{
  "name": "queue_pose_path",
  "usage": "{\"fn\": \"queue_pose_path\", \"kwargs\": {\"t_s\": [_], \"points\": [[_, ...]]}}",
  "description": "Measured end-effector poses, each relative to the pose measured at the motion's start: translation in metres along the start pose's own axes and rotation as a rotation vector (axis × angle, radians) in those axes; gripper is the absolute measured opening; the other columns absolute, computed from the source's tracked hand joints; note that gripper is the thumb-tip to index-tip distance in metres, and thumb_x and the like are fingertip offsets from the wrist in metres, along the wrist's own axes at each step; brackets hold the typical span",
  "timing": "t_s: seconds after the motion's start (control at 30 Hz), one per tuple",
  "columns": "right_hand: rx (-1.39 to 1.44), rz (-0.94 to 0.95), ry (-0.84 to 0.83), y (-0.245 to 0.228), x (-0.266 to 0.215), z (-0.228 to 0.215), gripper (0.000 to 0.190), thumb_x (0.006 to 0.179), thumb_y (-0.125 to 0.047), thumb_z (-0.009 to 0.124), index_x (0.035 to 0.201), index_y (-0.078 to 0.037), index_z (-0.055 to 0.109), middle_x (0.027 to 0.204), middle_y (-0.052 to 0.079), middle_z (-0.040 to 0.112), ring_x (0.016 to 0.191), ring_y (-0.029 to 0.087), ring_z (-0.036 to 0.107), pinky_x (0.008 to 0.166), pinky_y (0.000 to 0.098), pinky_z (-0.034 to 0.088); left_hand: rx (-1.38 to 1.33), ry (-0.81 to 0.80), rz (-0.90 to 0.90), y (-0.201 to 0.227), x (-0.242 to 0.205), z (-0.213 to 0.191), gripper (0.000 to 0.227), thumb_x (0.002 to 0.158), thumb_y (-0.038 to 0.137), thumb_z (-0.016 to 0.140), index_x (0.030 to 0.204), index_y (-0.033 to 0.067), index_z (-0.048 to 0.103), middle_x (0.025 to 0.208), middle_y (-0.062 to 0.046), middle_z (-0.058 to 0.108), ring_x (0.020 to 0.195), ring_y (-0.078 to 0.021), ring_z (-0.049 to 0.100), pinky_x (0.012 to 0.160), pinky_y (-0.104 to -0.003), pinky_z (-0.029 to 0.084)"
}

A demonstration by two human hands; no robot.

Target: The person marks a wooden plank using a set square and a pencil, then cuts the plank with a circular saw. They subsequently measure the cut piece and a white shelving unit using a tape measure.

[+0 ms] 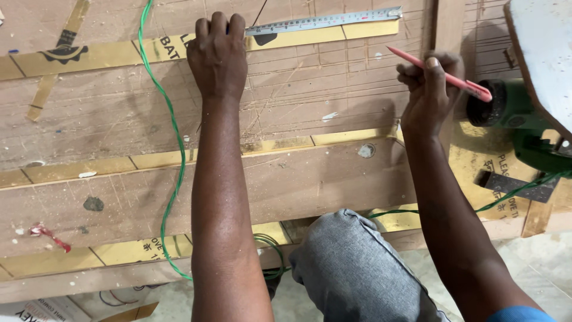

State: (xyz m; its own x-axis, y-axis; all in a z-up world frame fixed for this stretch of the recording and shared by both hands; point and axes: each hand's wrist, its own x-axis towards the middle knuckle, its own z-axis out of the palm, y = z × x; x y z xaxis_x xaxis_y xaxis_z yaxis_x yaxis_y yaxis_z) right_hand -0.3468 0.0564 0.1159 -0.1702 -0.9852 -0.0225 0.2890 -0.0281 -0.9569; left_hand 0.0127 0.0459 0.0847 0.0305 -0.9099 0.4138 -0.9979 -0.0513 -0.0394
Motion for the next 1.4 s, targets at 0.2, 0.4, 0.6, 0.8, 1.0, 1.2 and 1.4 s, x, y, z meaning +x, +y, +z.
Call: {"fn": "queue_pose_path", "kwargs": {"t_s": [0.2,0.4,0.6,0.8,1.0,1.2,1.4], "points": [[-0.120,-0.013,-0.170,0.020,0.018,0.045,0.011,0.100,-0.008,0.053,0.107,-0.001,0.059,0.098,0.011,0.070,0.089,0.018,0.074,0.081,0.0321,0.064,0.045,0.034,-0.002,0.001,-0.003,0.004,0.016,0.093,0.017,0.074,0.104,0.0179,0.063,0.096,0.001,0.058,0.094,-0.0182,0.061,0.066,-0.034,0.056],[-0.306,-0.205,-0.430,0.053,0.041,0.067,0.007,0.106,0.000,0.053,0.110,0.000,0.059,0.102,0.012,0.069,0.094,0.016,0.073,0.086,0.0316,0.063,0.026,0.064,0.000,0.002,-0.005,0.008,0.018,0.093,0.016,0.074,0.106,0.0166,0.061,0.096,0.000,0.057,0.094,-0.0181,0.060,0.065,-0.034,0.055],[-0.414,-0.241,-0.497,0.079,0.049,0.078,0.007,0.105,0.006,0.057,0.104,0.000,0.057,0.094,0.008,0.068,0.085,0.010,0.066,0.081,0.0277,0.058,0.031,0.022,-0.007,0.003,-0.005,0.006,0.019,0.091,0.014,0.073,0.106,0.0166,0.062,0.097,-0.001,0.059,0.093,-0.0204,0.062,0.068,-0.037,0.056],[-0.339,-0.241,-0.393,0.095,0.051,0.069,0.009,0.104,0.007,0.058,0.102,-0.002,0.057,0.092,0.004,0.065,0.082,0.008,0.060,0.076,0.0260,0.052,0.008,0.059,-0.015,0.004,-0.006,0.004,0.018,0.093,0.016,0.073,0.108,0.0168,0.063,0.101,-0.001,0.061,0.097,-0.0208,0.063,0.073,-0.038,0.057],[-0.447,-0.292,-0.384,0.099,0.053,0.068,0.011,0.104,0.007,0.062,0.101,-0.002,0.057,0.092,0.003,0.065,0.083,0.008,0.060,0.077,0.0253,0.051,0.015,0.045,-0.025,0.005,-0.006,0.007,0.015,0.095,0.015,0.072,0.107,0.0160,0.063,0.100,-0.001,0.062,0.097,-0.0207,0.063,0.073,-0.038,0.057],[-0.499,-0.322,-0.382,0.098,0.051,0.070,0.011,0.104,0.006,0.064,0.098,-0.002,0.059,0.090,0.003,0.065,0.080,0.008,0.059,0.073,0.0258,0.049,0.013,0.048,-0.028,0.005,-0.007,0.007,0.022,0.092,0.013,0.073,0.113,0.0165,0.065,0.102,-0.001,0.064,0.099,-0.0210,0.065,0.071,-0.038,0.057],[-0.572,-0.339,-0.368,0.098,0.050,0.072,0.012,0.104,0.006,0.065,0.097,-0.002,0.061,0.089,0.003,0.066,0.078,0.008,0.060,0.070,0.0252,0.049,-0.009,0.084,-0.029,0.005,-0.007,0.013,0.025,0.093,0.013,0.075,0.115,0.0165,0.065,0.103,0.000,0.066,0.100,-0.0193,0.065,0.075,-0.036,0.060]]}}
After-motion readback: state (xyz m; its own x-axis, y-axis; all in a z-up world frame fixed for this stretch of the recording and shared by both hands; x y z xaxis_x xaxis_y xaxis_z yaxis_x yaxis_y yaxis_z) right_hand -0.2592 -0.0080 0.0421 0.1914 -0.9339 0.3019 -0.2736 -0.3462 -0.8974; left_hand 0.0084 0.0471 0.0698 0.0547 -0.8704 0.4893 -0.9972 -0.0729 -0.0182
